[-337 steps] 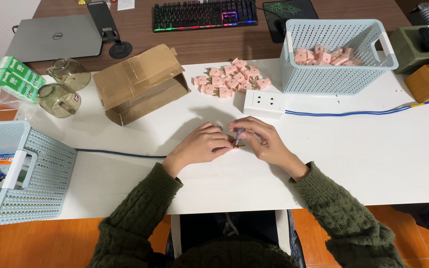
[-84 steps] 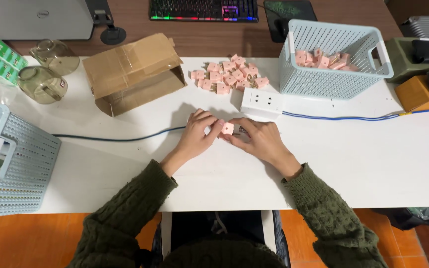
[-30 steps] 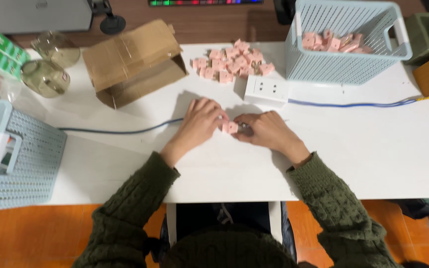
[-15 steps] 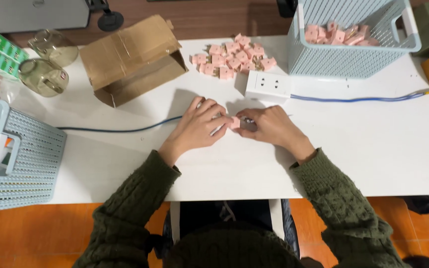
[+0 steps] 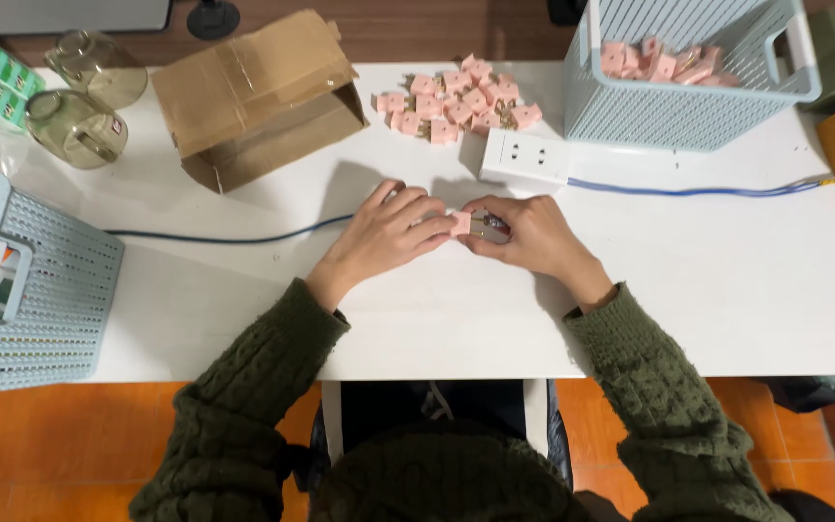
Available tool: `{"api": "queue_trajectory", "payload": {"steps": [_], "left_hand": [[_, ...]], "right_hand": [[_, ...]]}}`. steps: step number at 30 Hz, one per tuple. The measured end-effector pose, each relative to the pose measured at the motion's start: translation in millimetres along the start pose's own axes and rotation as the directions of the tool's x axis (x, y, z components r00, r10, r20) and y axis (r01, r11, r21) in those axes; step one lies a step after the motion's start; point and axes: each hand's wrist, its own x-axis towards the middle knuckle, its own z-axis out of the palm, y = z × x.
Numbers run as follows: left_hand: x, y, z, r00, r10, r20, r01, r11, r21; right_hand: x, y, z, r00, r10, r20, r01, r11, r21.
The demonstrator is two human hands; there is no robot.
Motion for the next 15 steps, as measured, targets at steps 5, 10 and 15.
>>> {"api": "queue_trajectory", "payload": {"steps": [5,10,15], "left_hand": [[2.4,1.7,1.6,0.999,-0.015,-0.029,0.015,1.0,-0.027],[10.0,1.5,-8.9,0.994,-0.013,-0.112,0.006,0.998,-0.064],[8.8,-3.9,-6.7,0.987,-0.005,-0.158,-0.006,0.997,-0.071]], "right_hand": [[4.3,-6.3,-1.4,0.999,0.044,-0.016,-0.043,0.996,0.076],[4.5,-7.7,2.5,0.995,0.02,-0.099,-0.002,0.984,0.176],[2.5,-0.9,10.1,0.985,-0.009,-0.171,0.044,0.978,0.203]]}}
